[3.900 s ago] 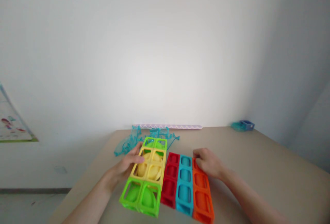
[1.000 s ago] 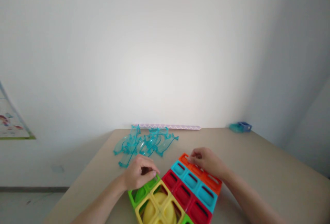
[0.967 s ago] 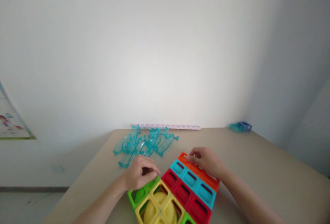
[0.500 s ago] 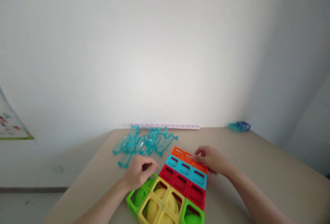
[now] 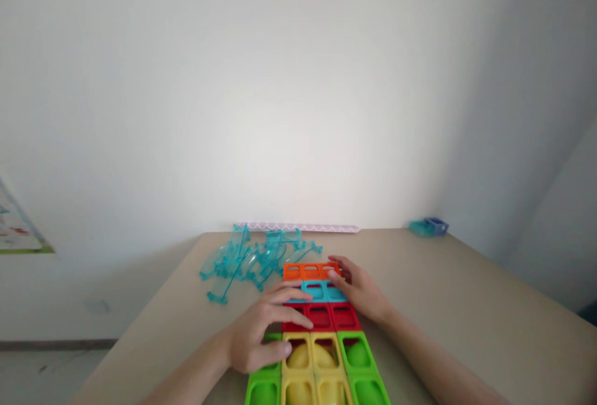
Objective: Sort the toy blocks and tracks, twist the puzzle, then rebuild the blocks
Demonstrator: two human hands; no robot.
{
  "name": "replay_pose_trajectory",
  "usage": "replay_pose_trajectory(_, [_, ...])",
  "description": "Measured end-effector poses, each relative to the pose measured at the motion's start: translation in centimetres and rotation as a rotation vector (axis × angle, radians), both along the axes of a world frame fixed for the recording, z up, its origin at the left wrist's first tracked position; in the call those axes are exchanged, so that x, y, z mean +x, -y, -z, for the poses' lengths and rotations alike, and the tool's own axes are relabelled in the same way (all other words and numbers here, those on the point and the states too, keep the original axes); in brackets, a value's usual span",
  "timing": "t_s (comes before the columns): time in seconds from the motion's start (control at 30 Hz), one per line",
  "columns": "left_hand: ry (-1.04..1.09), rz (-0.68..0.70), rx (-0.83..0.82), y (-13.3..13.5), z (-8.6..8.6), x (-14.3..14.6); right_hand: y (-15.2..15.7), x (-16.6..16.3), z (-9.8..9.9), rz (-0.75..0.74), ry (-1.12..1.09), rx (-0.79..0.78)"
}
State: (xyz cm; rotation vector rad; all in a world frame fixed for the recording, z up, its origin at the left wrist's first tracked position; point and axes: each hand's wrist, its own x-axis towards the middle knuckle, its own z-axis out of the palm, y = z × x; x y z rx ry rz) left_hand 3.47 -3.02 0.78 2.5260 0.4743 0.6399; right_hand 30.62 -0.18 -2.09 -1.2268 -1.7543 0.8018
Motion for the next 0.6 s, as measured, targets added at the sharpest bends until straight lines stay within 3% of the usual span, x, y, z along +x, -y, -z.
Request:
replay_pose_trajectory(0.1, [-0.057, -0.051, 0.043, 0.3, -0.5, -0.1, -0.1, -0.2, 0.2, -0.052, -0.102, -0.021])
replay_pose_trajectory(0.2, [-0.12, -0.08, 0.102, 0.8, -2.0, 0.7, -0.4, -0.5, 0.3, -0.012, -0.138, -0.013])
replay_pose_trajectory(0.33, [-0.227, 0.031, 0.176, 1.2, -3.7, 3.6, -0.9, -0.9, 0.8, 0.018, -0.111, 0.014])
replay_pose_trajectory(0.47, [-0.233, 0.088, 0.19, 0.8, -3.0, 6.3, -1.2, -0.7, 0.8, 0.121, -0.024, 0.057])
replay_pose_trajectory(0.6, [-0.191, 0.032, 0.206, 0.5, -1.7, 6.9, 0.7, -0.2, -1.6, 0.291, 0.114, 0.204])
